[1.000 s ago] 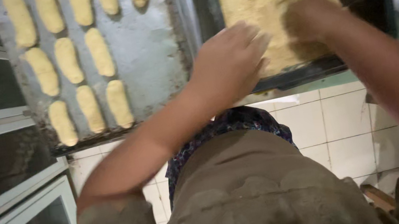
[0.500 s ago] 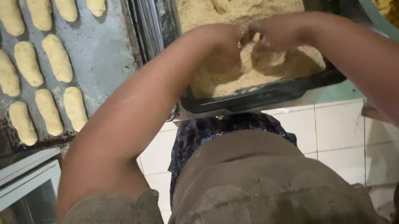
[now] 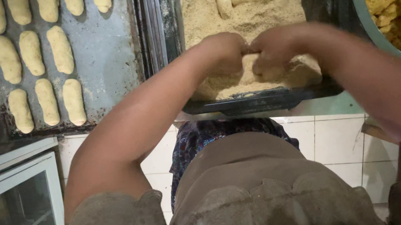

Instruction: The person takes elongated dough pieces from a tray, rolls and turns them in a tray of flour or breadcrumb coating by hand, then places the coated pieces onto a baking tray, repeating this for piece after piece and occasionally pressing or reshaping the dough on the tray.

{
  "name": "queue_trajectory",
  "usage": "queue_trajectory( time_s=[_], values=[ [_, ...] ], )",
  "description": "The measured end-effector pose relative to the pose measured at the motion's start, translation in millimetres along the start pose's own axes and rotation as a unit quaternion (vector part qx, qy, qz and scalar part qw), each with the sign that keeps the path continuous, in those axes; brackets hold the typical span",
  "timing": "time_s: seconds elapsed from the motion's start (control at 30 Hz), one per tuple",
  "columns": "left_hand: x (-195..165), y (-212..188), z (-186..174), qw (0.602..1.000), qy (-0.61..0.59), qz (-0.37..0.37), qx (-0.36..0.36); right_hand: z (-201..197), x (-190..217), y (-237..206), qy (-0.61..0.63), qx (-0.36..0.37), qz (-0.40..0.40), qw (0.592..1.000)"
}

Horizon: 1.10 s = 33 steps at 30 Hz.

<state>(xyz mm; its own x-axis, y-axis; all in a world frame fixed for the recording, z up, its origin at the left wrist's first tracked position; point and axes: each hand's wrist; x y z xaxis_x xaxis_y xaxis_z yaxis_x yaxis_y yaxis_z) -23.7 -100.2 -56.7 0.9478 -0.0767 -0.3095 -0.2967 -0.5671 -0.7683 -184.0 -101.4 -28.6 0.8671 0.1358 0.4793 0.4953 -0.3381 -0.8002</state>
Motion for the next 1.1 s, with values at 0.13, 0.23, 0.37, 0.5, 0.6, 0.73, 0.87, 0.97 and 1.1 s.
queue_trajectory(
  time_s=[0.13,0.23,0.37,0.5,0.6,0.73,0.87,0.97,1.1],
  values=[
    [9,-5,-9,0.988,-0.142,0.007,0.053,-26,-22,-17,0.179,-0.103,-0.043,0.977],
    [20,-4,-12,0.957,-0.286,-0.038,0.034,-30,-36,-19,0.292,-0.2,-0.162,0.921],
    [24,8,-1,0.939,-0.33,0.067,-0.062,-20,-34,-11,0.264,-0.297,-0.231,0.888],
    [25,12,12,0.908,-0.415,0.03,-0.049,-25,-14,-21,0.176,-0.371,-0.229,0.883],
    [17,8,13,0.868,-0.482,0.089,-0.071,-30,7,-37,0.242,-0.392,-0.292,0.838],
    [3,-9,19,0.854,-0.47,0.093,-0.201,-27,21,-52,0.227,-0.408,-0.236,0.852],
    [0,-27,31,0.877,-0.365,0.076,-0.303,-27,-1,-53,0.032,-0.438,-0.331,0.836],
    [4,-35,39,0.881,-0.202,0.104,-0.416,-26,-29,-41,-0.032,-0.414,-0.135,0.9],
    [11,-36,45,0.898,-0.169,0.095,-0.395,-19,-51,-31,0.16,-0.387,-0.285,0.862]
  ],
)
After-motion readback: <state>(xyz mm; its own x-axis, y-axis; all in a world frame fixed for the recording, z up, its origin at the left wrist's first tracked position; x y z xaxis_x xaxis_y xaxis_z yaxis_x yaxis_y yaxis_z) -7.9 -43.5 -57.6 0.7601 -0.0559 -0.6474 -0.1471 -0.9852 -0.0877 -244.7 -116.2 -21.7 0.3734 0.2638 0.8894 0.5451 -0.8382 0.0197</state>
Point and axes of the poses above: each hand's wrist, its own y-axis towards the middle knuckle, its own z-axis out of the palm, x = y × z, and after that the axes turned 14 degrees about -z, right-handed
